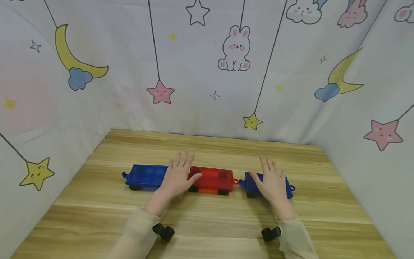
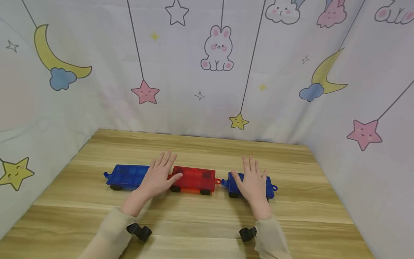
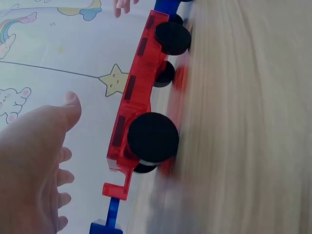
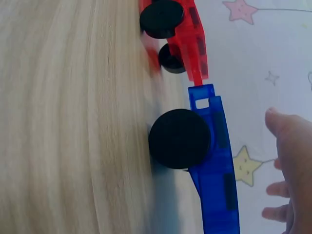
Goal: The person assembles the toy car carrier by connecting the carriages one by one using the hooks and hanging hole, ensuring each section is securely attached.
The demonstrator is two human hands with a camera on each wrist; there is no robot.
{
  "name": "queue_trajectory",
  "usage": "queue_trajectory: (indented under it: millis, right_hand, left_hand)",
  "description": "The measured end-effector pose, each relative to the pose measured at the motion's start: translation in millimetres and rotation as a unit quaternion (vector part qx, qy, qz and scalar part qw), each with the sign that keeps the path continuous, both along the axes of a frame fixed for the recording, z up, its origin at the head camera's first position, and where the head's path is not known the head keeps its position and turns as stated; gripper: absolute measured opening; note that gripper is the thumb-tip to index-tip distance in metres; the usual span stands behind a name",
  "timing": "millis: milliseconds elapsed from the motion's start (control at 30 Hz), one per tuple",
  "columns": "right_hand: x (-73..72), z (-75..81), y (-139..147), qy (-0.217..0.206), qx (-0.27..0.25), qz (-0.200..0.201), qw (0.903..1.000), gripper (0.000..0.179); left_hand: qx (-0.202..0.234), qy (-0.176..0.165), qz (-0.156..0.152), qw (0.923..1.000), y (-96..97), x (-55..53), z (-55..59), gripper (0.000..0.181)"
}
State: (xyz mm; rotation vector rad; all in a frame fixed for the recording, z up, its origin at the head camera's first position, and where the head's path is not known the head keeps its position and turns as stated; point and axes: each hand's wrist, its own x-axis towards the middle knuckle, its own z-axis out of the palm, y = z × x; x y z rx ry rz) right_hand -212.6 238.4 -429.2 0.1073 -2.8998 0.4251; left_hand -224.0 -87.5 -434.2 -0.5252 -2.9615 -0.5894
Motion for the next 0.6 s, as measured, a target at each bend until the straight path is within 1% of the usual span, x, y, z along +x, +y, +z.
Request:
queue_trajectory:
  millis: [167,333,467,600]
  right_hand:
    - [1.3,-0.5,8.2,0.009,-0.007,0.002,0.9999,0.08]
    - [0.5,-4.7,18.4,0.02,-0.023,0.001,0.9995,0.082]
    - [0.3,-9.8,27.4,0.039,-0.034,0.007,0.9986,0.083]
    - [1.4,-11.6,34.0,0.038,-0.062,0.015,0.9972,0.085]
  left_hand:
    - [0.021,0.002,-0.026,0.9994,5.8,-2.3,-1.9,0.081]
    - [0.03,0.009,-0.049,0.9983,11.3,-5.0,-5.7,0.08]
    - [0.042,0.01,-0.058,0.9974,15.1,-7.1,-9.0,0.082]
    - [0.056,-0.003,-0.063,0.9964,18.6,-8.7,-9.9,0.088]
